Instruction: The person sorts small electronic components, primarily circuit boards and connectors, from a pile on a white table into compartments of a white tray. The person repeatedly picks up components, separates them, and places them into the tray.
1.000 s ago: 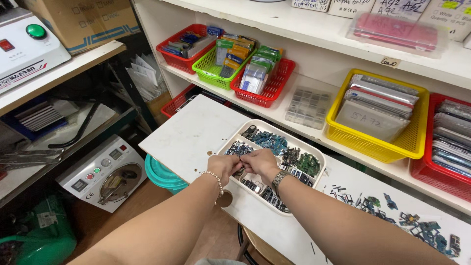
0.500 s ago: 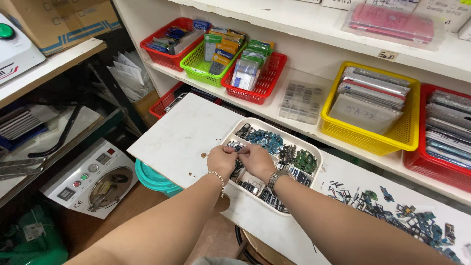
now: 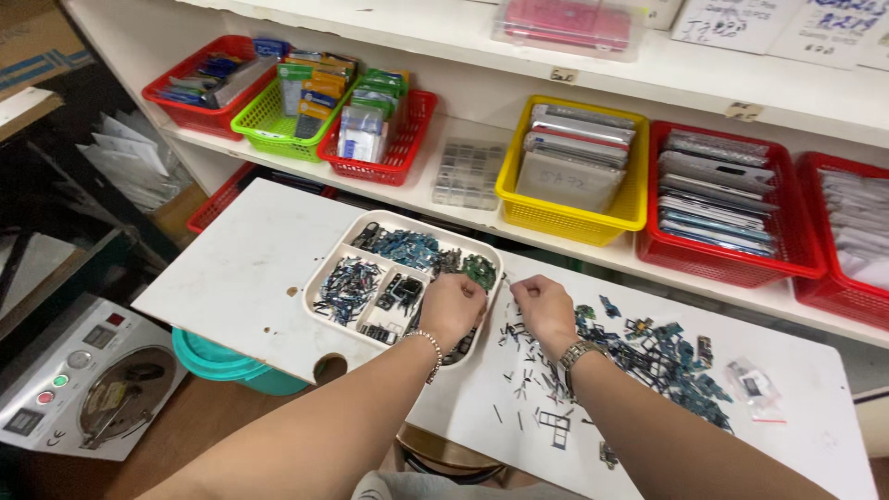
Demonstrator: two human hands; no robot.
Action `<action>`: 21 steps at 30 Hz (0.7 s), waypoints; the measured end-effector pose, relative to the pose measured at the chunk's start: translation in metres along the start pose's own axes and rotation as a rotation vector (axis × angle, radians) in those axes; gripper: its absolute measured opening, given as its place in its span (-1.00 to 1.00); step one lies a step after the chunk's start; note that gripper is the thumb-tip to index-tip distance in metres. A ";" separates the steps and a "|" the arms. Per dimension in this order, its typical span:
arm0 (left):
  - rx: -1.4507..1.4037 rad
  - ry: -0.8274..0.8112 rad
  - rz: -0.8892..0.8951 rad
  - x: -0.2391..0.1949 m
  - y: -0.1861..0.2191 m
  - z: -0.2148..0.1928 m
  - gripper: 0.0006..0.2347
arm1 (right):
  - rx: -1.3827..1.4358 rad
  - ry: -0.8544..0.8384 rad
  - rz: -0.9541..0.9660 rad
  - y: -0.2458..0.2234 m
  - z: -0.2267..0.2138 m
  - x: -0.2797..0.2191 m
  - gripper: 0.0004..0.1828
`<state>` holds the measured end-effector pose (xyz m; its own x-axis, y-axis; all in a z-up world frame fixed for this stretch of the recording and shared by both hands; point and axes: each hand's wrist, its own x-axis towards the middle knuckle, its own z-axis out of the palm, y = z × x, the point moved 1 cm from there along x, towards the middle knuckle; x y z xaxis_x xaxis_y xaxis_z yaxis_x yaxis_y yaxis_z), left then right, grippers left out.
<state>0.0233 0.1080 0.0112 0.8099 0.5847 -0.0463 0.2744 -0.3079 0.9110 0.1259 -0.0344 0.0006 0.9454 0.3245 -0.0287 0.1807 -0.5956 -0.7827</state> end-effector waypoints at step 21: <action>0.603 -0.184 -0.154 -0.032 0.023 0.052 -0.75 | -0.494 -0.402 -0.404 0.010 -0.062 -0.023 -0.70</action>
<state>0.0306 0.0437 0.0120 0.7988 0.5343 -0.2766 0.5944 -0.6294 0.5005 0.1222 -0.0933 0.0320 0.6254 0.7743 -0.0969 0.6825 -0.6029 -0.4132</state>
